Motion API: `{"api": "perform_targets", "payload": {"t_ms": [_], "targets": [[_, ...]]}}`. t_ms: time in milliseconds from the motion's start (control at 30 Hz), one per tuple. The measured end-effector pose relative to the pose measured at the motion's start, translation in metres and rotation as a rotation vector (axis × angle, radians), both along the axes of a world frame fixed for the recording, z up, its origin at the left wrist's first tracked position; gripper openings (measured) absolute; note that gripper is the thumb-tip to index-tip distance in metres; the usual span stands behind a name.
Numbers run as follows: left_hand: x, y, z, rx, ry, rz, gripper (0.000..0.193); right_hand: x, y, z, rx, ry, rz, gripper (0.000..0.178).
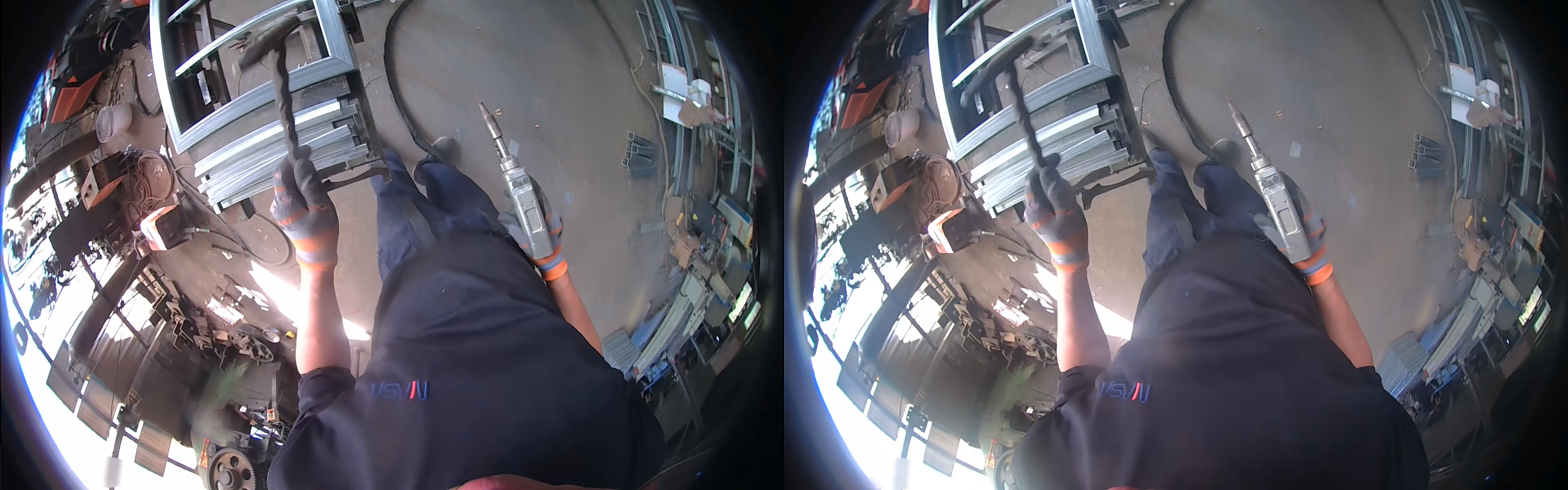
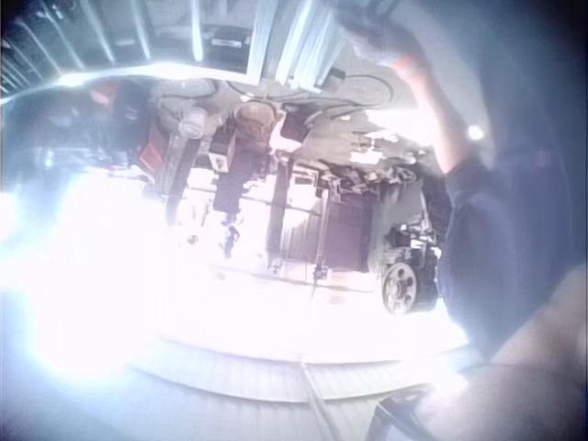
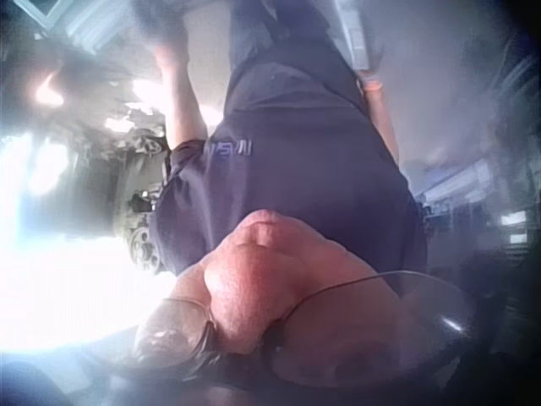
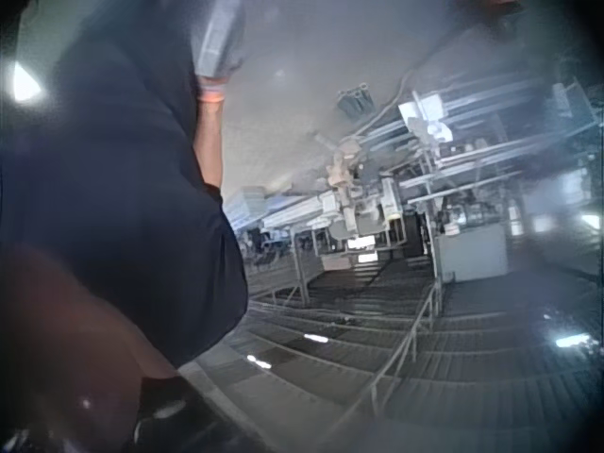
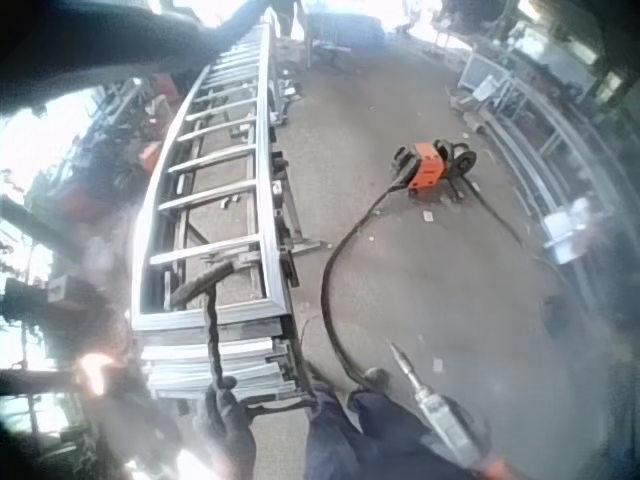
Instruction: The person welds joints on a large metal frame using a handheld welding torch. They move along the frame, positioning the torch at various joints and applying welds while wearing gloves.
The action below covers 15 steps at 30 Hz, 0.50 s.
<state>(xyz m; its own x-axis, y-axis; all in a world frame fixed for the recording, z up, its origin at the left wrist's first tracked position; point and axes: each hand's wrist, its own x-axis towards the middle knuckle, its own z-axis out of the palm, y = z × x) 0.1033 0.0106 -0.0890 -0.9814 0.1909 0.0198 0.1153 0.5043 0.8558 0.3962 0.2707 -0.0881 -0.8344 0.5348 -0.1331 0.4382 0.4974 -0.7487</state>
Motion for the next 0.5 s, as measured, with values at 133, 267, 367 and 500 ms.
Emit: {"api": "perform_targets", "payload": {"t_ms": [133,267,367,500], "targets": [[-0.025,0.022,-0.032,-0.920,-0.209,-0.217,0.033,-0.008,-0.001,0.007,-0.033,-0.027,-0.010,0.077],[-0.034,0.014,-0.017,-0.533,-0.112,-0.095,0.036,-0.011,0.000,0.006,0.049,0.035,0.037,0.077],[-0.026,0.013,-0.008,-0.477,0.245,-0.116,0.033,-0.011,0.001,0.009,-0.034,-0.060,0.006,0.076],[-0.030,0.021,-0.019,-0.868,-0.128,-0.283,0.039,-0.016,0.004,0.014,0.000,0.014,0.039,0.073]]}}
